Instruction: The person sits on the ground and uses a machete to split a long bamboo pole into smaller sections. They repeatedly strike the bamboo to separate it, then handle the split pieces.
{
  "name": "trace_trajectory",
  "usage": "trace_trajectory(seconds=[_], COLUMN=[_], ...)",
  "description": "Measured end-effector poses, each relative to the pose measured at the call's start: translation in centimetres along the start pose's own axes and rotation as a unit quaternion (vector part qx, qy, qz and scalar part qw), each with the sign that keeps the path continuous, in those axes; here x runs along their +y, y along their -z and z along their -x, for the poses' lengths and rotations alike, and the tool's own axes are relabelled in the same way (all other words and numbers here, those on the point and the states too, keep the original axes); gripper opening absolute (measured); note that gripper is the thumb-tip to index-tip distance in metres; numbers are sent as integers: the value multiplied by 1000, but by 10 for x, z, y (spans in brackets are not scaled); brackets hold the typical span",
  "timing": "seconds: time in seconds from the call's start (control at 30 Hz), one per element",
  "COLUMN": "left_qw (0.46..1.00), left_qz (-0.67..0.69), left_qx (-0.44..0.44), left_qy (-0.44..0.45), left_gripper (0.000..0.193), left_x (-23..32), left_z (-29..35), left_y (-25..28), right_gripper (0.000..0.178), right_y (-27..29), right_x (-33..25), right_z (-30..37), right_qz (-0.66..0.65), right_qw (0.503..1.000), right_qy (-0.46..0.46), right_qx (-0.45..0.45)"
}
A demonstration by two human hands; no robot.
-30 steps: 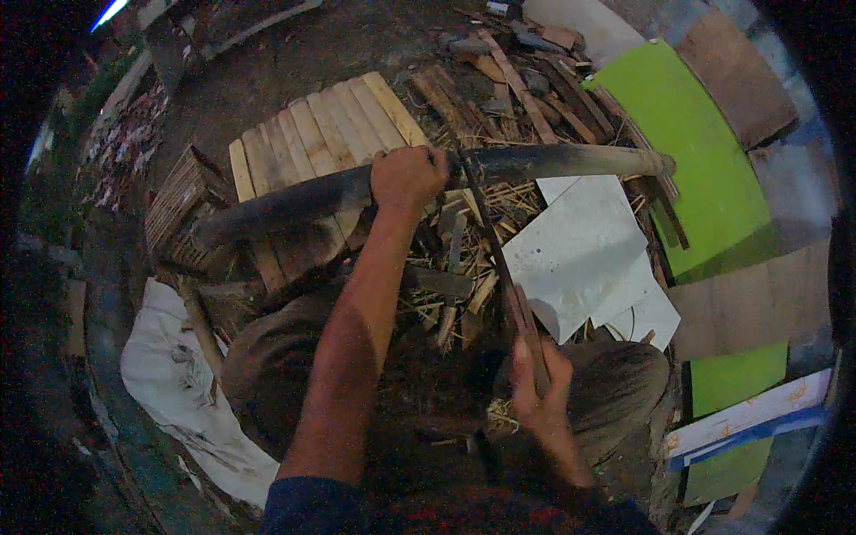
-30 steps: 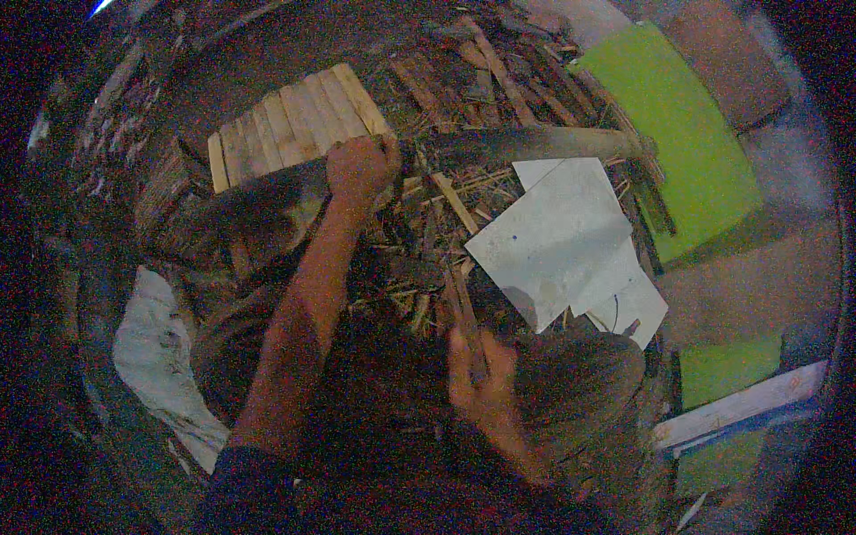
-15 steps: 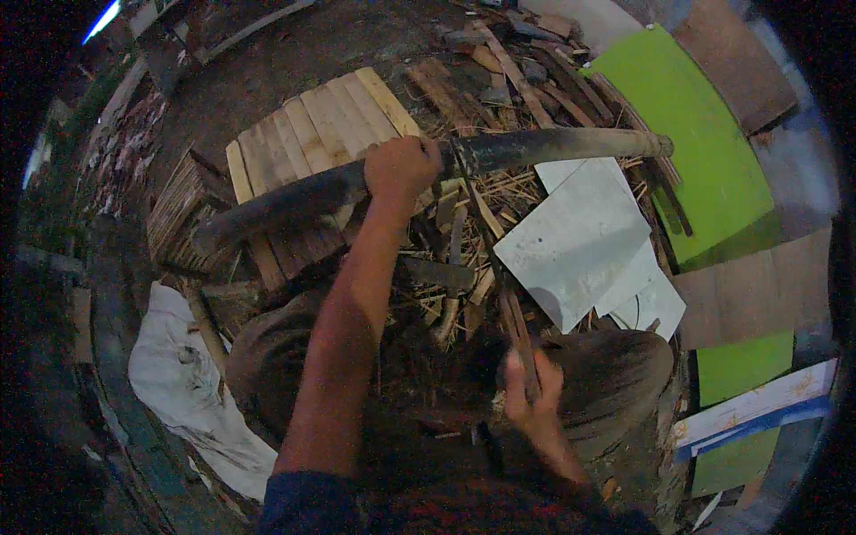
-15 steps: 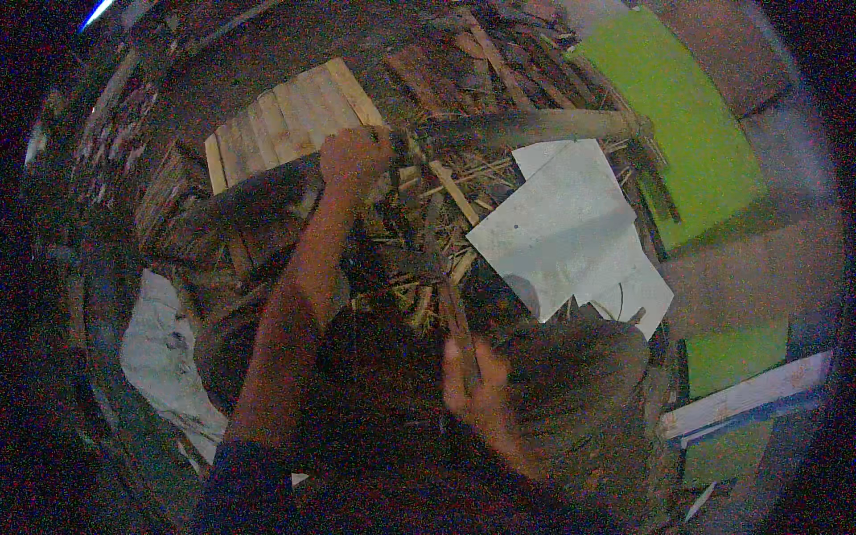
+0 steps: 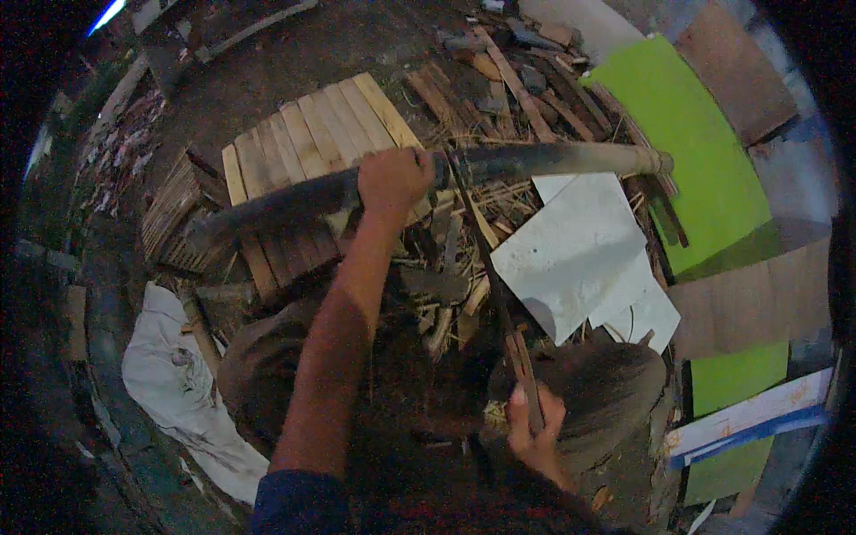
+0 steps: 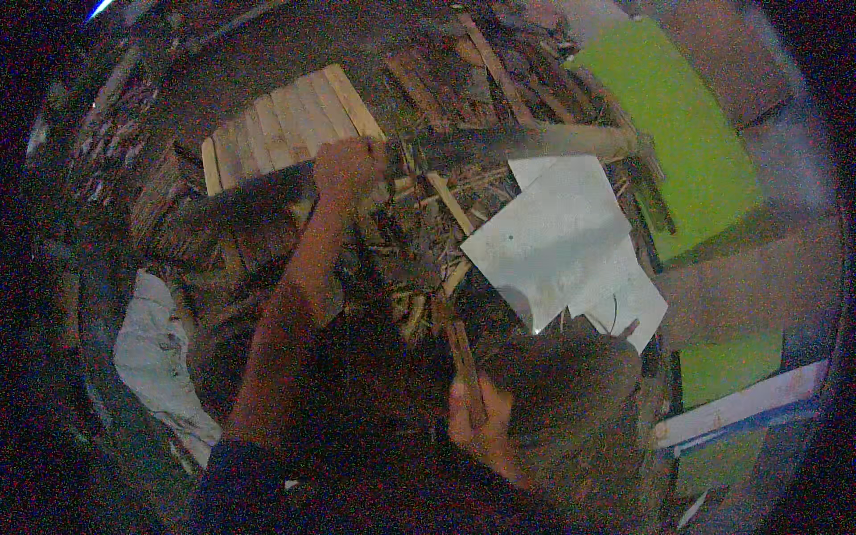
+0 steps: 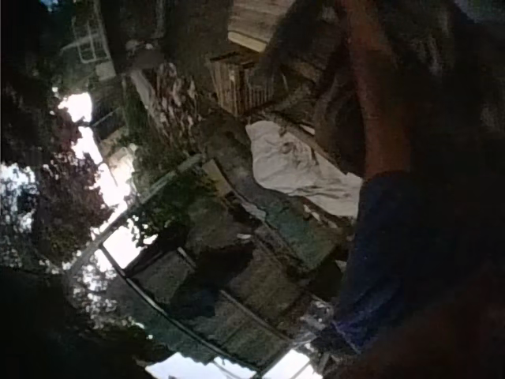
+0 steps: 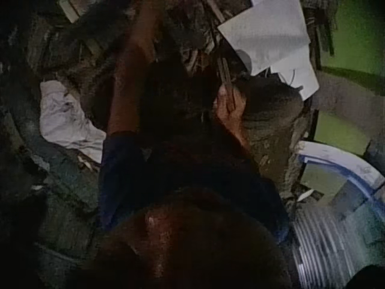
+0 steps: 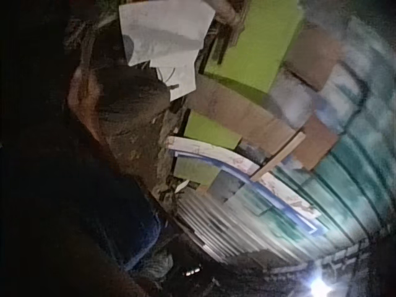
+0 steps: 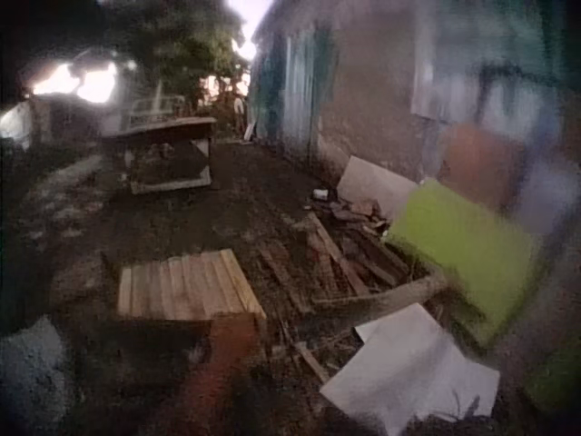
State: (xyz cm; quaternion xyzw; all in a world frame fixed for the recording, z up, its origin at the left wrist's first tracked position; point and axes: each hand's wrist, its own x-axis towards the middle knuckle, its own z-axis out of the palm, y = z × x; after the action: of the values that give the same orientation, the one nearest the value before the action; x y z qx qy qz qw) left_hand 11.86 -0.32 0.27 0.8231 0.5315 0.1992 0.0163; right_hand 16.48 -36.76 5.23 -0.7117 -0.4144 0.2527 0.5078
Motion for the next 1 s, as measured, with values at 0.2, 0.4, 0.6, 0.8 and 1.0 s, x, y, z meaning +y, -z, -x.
trace_trajectory(seconds=[0.2, 0.4, 0.6, 0.8, 1.0], left_qw=[999, 1000, 998, 1000, 997], left_qz=[-11, -20, 8, -26, -23], left_qx=[45, 0, 46, 0, 60], left_qy=[-22, -5, -44, -15, -34], left_gripper=[48, 47, 47, 44, 41], left_x=[1, -9, 1, -1, 0], left_z=[8, 5, 10, 11, 6], left_y=[-12, 0, -17, 0, -11], right_gripper=[40, 32, 27, 29, 22], right_y=[-60, -33, -27, -62, -15], right_x=[-3, 18, 23, 7, 21], right_z=[-143, -39, -38, -125, 4], right_qz=[-74, -14, -37, -35, -40], right_qw=[996, 997, 996, 998, 998], right_qy=[48, 80, 58, 55, 40], right_qx=[23, 5, 56, -12, 7])
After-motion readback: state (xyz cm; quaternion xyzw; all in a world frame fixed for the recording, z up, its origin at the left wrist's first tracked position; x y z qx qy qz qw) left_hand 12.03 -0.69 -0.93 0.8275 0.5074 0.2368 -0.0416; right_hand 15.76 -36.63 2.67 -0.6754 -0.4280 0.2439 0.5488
